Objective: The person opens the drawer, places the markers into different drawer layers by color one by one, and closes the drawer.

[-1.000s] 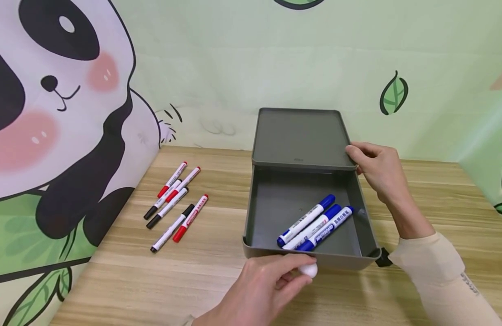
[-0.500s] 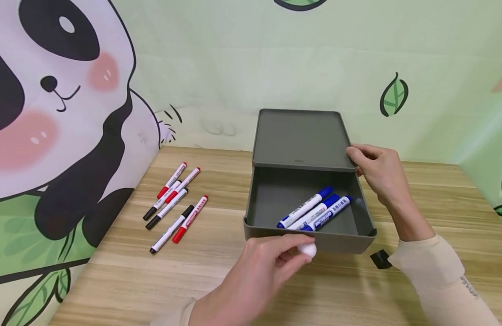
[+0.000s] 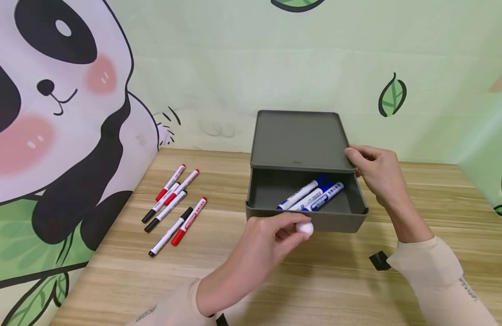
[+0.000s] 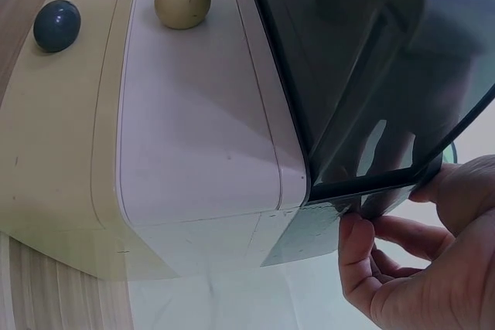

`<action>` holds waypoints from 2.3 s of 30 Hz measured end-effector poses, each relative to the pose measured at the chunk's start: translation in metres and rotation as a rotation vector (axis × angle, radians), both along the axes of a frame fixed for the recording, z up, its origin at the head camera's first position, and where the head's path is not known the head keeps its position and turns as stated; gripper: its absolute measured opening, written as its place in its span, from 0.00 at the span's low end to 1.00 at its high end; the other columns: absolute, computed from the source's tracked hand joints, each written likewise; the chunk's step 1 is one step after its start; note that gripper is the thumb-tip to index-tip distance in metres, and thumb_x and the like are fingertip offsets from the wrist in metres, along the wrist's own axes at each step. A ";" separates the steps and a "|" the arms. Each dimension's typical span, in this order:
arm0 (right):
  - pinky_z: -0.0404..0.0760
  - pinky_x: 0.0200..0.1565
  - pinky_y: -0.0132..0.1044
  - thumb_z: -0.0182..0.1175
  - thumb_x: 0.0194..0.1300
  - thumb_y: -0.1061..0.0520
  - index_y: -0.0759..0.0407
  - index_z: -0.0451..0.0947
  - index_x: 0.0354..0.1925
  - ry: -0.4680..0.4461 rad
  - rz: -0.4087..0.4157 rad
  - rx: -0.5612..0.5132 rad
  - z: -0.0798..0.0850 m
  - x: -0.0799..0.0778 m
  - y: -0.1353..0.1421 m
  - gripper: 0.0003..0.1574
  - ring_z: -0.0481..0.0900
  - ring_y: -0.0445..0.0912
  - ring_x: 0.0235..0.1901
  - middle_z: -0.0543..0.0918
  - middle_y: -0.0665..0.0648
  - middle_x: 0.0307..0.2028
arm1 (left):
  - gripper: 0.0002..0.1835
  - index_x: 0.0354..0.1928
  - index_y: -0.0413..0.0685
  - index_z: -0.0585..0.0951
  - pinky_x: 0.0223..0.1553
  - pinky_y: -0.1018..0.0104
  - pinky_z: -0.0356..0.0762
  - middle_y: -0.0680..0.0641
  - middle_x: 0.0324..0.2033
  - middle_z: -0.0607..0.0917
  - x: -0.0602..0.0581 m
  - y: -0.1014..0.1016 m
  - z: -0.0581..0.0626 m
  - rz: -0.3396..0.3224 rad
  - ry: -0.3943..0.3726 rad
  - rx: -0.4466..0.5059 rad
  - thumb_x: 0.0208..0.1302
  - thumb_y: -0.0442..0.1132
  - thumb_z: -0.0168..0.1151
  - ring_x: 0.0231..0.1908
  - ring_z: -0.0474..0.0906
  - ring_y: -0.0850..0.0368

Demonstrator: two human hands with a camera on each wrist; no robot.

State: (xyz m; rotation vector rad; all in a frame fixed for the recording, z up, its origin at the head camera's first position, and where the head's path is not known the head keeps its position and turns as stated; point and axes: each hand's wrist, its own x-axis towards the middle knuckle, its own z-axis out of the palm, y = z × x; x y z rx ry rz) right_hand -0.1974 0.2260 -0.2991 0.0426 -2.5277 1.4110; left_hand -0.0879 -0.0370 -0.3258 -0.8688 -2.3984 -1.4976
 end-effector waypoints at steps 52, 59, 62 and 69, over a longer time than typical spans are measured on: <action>0.71 0.28 0.31 0.60 0.75 0.44 0.62 0.83 0.60 0.009 -0.002 -0.025 0.000 0.000 0.002 0.28 0.78 0.41 0.27 0.83 0.39 0.30 | 0.13 0.52 0.40 0.85 0.38 0.75 0.82 0.46 0.37 0.90 -0.073 0.015 -0.013 0.127 0.030 0.051 0.67 0.35 0.70 0.33 0.86 0.61; 0.70 0.28 0.32 0.60 0.75 0.43 0.61 0.84 0.60 0.010 -0.004 -0.014 0.000 0.001 0.001 0.28 0.78 0.43 0.27 0.83 0.40 0.30 | 0.13 0.52 0.41 0.85 0.38 0.74 0.82 0.46 0.36 0.90 -0.074 0.014 -0.015 0.135 0.032 0.060 0.66 0.34 0.71 0.32 0.85 0.62; 0.72 0.29 0.32 0.60 0.75 0.44 0.62 0.84 0.60 0.017 -0.001 -0.017 -0.001 0.001 0.001 0.28 0.78 0.42 0.27 0.83 0.39 0.31 | 0.13 0.52 0.41 0.85 0.38 0.74 0.82 0.46 0.36 0.90 -0.074 0.015 -0.017 0.135 0.040 0.065 0.67 0.34 0.70 0.33 0.86 0.62; 0.74 0.31 0.31 0.60 0.75 0.44 0.62 0.84 0.60 0.012 0.003 -0.022 0.000 0.001 0.000 0.28 0.78 0.43 0.28 0.83 0.39 0.32 | 0.13 0.50 0.40 0.81 0.38 0.73 0.82 0.45 0.37 0.90 -0.070 0.015 -0.022 0.181 -0.003 0.062 0.68 0.36 0.70 0.34 0.86 0.59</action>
